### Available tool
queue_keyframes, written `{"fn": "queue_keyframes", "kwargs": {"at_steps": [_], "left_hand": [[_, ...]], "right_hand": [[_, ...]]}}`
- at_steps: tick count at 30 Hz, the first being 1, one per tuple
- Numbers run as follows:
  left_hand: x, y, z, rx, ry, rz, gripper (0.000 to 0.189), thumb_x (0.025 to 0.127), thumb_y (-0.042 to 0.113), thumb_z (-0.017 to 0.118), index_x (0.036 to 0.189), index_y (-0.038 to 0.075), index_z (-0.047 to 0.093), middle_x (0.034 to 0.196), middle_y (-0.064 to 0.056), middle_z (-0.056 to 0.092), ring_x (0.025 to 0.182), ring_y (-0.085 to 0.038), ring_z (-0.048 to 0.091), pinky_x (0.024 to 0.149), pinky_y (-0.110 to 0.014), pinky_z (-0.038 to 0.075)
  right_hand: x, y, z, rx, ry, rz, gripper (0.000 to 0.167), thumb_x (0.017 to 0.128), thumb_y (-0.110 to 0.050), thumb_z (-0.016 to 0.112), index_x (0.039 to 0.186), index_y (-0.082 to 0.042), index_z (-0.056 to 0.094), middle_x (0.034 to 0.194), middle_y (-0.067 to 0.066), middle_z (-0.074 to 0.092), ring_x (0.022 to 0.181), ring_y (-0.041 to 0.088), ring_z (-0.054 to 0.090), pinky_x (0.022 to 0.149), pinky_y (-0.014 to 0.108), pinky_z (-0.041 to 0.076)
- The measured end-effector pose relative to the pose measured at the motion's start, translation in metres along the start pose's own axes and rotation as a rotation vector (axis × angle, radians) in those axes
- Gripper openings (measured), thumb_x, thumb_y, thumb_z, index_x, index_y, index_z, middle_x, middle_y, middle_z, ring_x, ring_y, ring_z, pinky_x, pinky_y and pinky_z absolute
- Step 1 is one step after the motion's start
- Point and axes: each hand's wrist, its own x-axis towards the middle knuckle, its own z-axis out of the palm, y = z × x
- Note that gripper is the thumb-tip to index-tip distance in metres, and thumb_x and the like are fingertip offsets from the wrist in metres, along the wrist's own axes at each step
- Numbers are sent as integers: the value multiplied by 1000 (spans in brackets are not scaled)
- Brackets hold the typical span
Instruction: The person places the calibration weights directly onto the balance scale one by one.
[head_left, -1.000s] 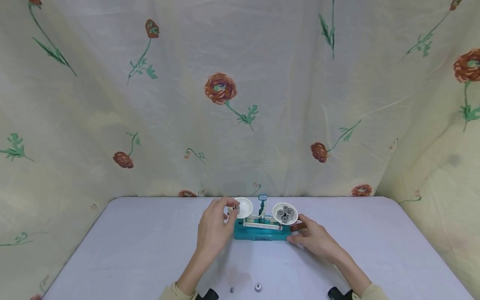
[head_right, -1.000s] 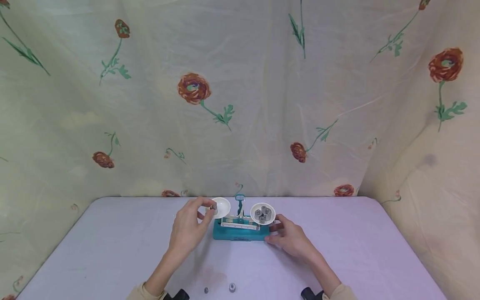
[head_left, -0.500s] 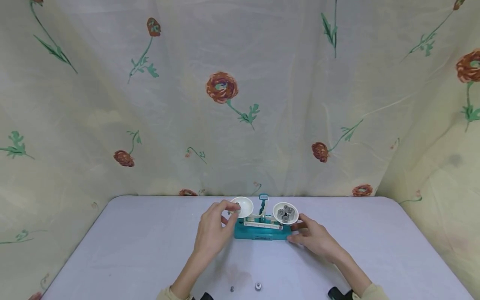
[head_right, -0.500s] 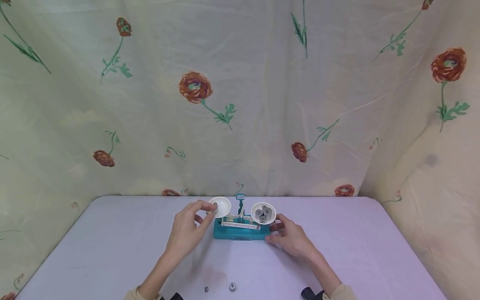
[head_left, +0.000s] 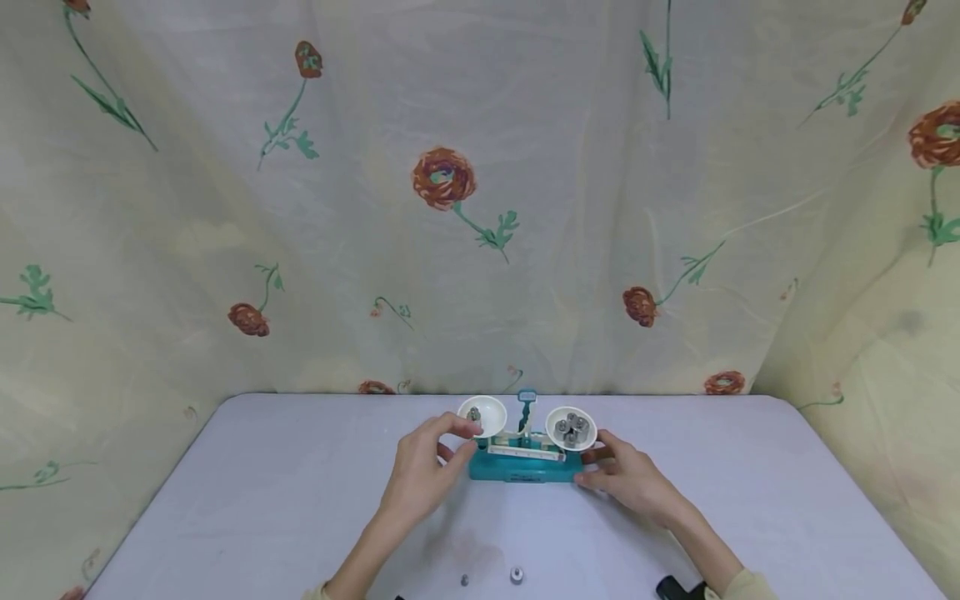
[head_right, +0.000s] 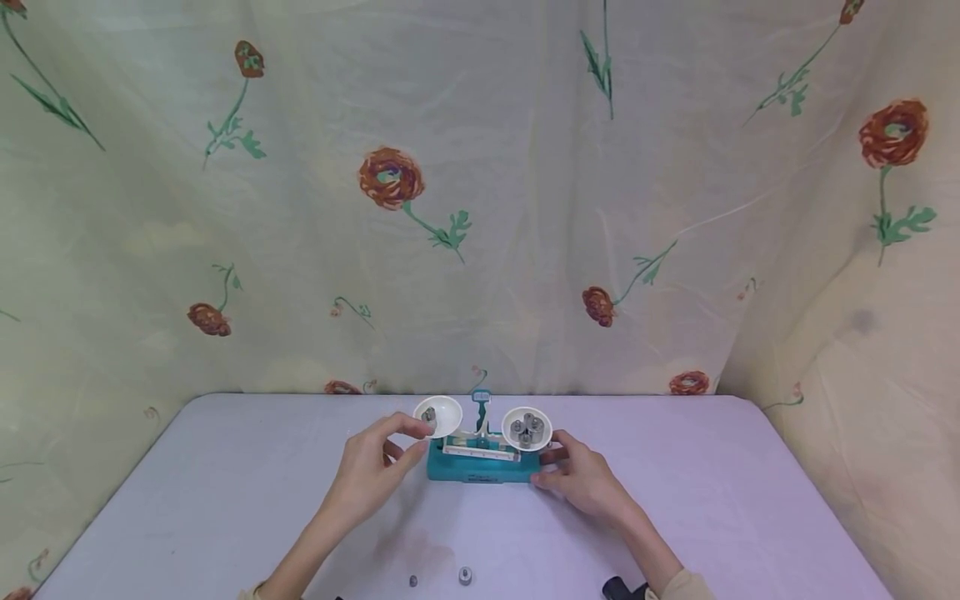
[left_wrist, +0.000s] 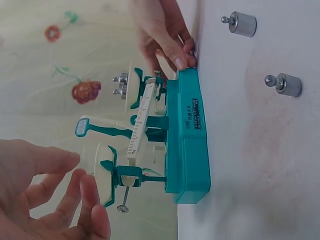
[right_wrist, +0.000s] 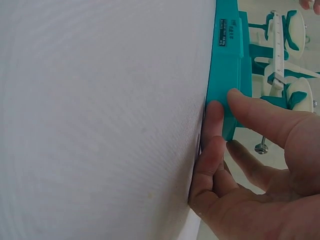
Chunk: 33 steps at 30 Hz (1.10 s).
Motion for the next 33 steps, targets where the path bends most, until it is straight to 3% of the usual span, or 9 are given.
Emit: {"fn": "queue_keyframes", "kwargs": {"at_steps": [8,17,21,28,33], "left_hand": [[-5,-10,-4,-87,-153,46,14,100,15,76,112,20,77,115,-6,79,86,-18,67,73,-18,55],[-8,-19,1,-93,-410,97,15,103,20,73,118,18,75,118,-7,79,87,-13,65,71,-19,53],[-8,-22,7,-90,-464,98,13,103,20,73,116,19,75,117,-8,78,90,-15,65,72,-18,53],[-14,-22,16,-109,-523,68,16,101,17,75,116,20,75,121,-11,78,73,-5,61,69,-19,54],[-18,-21,19,-118,-549,25,15,99,14,77,113,21,75,118,-9,77,71,-5,60,69,-18,53]], "right_hand": [[0,0,1,8,0,-4,83,95,-20,82,161,2,38,140,25,67,127,43,69,106,59,59],[-1,0,1,7,1,9,84,94,-20,82,162,2,37,140,23,67,127,40,70,107,56,59],[0,1,1,0,3,11,84,95,-21,82,162,1,37,140,22,68,128,41,69,107,58,58],[0,1,1,2,0,9,85,95,-21,82,163,1,37,140,22,67,128,41,69,108,59,58],[0,0,0,-6,-3,6,85,95,-23,82,163,1,37,140,22,67,128,41,69,108,60,57]]}}
